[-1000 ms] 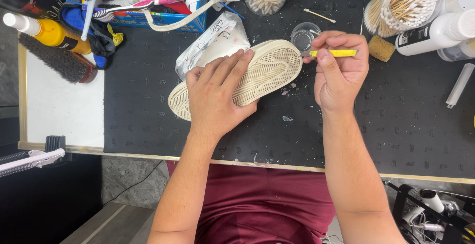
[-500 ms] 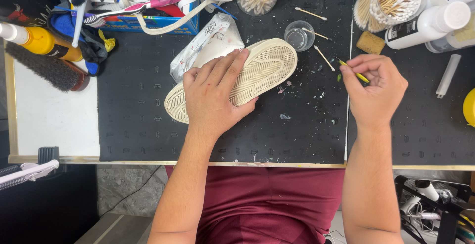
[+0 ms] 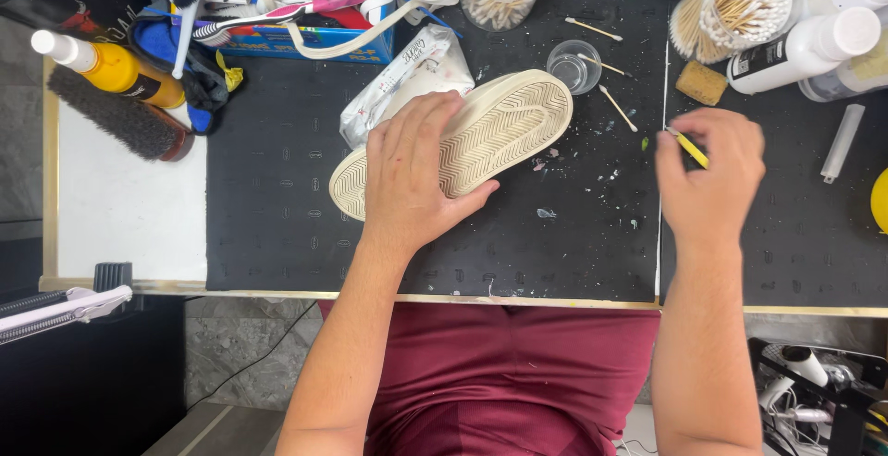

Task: The person cleans the sole of a white sneaker using cotton swabs dipped in a liquid and a yellow utility knife. They repeatedly scrub the tread pattern and scrape the surface to remove dirt.

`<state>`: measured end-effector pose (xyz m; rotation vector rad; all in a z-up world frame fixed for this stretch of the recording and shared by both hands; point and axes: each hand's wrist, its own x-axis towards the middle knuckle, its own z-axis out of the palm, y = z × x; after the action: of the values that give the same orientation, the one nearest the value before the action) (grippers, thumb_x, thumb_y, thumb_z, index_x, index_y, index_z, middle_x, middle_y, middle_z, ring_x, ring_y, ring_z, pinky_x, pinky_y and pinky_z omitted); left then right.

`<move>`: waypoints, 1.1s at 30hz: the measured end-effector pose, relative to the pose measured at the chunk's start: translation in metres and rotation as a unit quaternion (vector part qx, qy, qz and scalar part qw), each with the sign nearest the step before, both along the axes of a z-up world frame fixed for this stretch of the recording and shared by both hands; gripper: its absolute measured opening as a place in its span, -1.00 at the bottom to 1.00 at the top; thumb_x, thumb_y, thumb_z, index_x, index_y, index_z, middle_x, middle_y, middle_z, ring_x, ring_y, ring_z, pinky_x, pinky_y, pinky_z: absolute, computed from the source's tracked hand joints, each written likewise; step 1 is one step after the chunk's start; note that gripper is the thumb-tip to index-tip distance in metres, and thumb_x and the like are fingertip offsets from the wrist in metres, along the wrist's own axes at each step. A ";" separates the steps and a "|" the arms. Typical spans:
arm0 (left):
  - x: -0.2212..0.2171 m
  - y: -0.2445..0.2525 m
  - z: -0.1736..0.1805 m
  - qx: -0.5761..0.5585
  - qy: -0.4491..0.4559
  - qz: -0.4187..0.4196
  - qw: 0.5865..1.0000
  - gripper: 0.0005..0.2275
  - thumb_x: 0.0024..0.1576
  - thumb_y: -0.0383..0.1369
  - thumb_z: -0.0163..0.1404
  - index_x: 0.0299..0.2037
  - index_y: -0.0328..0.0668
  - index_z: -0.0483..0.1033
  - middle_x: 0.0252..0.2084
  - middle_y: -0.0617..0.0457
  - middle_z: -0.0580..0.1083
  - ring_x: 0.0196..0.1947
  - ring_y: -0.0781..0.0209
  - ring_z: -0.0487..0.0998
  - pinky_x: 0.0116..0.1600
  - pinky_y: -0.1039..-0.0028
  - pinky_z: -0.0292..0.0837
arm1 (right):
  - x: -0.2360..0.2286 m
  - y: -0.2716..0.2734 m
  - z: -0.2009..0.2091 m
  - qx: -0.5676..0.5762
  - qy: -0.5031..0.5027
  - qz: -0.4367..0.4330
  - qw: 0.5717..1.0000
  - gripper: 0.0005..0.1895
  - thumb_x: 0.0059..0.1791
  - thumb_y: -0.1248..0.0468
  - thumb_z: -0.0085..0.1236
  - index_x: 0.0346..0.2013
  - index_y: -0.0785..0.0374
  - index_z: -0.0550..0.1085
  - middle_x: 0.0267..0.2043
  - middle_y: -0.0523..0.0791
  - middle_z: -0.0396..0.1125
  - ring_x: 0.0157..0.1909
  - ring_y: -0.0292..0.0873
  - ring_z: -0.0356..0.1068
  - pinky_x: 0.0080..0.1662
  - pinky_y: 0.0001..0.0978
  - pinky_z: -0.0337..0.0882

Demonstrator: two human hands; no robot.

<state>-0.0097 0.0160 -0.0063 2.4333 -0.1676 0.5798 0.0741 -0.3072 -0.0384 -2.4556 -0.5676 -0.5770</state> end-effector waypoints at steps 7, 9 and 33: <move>0.000 -0.001 -0.003 0.016 -0.028 0.021 0.999 -0.31 -0.14 -0.08 0.39 0.19 -0.13 0.44 0.18 0.07 0.49 0.24 0.08 0.46 0.28 0.18 0.18 | 0.027 0.046 0.027 -0.019 0.129 0.032 0.991 -0.87 0.02 0.43 0.29 -0.15 0.33 0.54 -0.17 -0.04 0.40 -0.16 -0.11 0.39 -0.15 -0.30 0.39; 0.001 -0.001 -0.003 0.021 -0.036 0.023 0.999 -0.34 -0.14 -0.08 0.39 0.16 -0.13 0.46 0.17 0.07 0.50 0.22 0.08 0.48 0.27 0.19 0.19 | 0.032 0.049 0.033 -0.036 0.149 0.013 0.988 -0.88 -0.01 0.42 0.29 -0.18 0.32 0.55 -0.22 -0.06 0.41 -0.19 -0.13 0.41 -0.14 -0.30 0.40; 0.006 0.001 0.003 0.003 0.007 0.037 0.999 -0.31 -0.20 -0.06 0.38 0.17 -0.08 0.51 0.12 0.07 0.56 0.12 0.10 0.52 0.21 0.24 0.22 | 0.064 0.048 0.001 -0.114 0.146 -0.043 0.982 -0.88 -0.11 0.31 0.31 -0.39 0.24 0.51 -0.36 -0.11 0.37 -0.21 0.01 0.40 -0.16 -0.12 0.38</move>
<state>-0.0033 0.0172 -0.0032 2.4564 -0.0732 0.5966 0.1379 -0.2595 -0.0374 -2.7257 -0.4296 -0.1819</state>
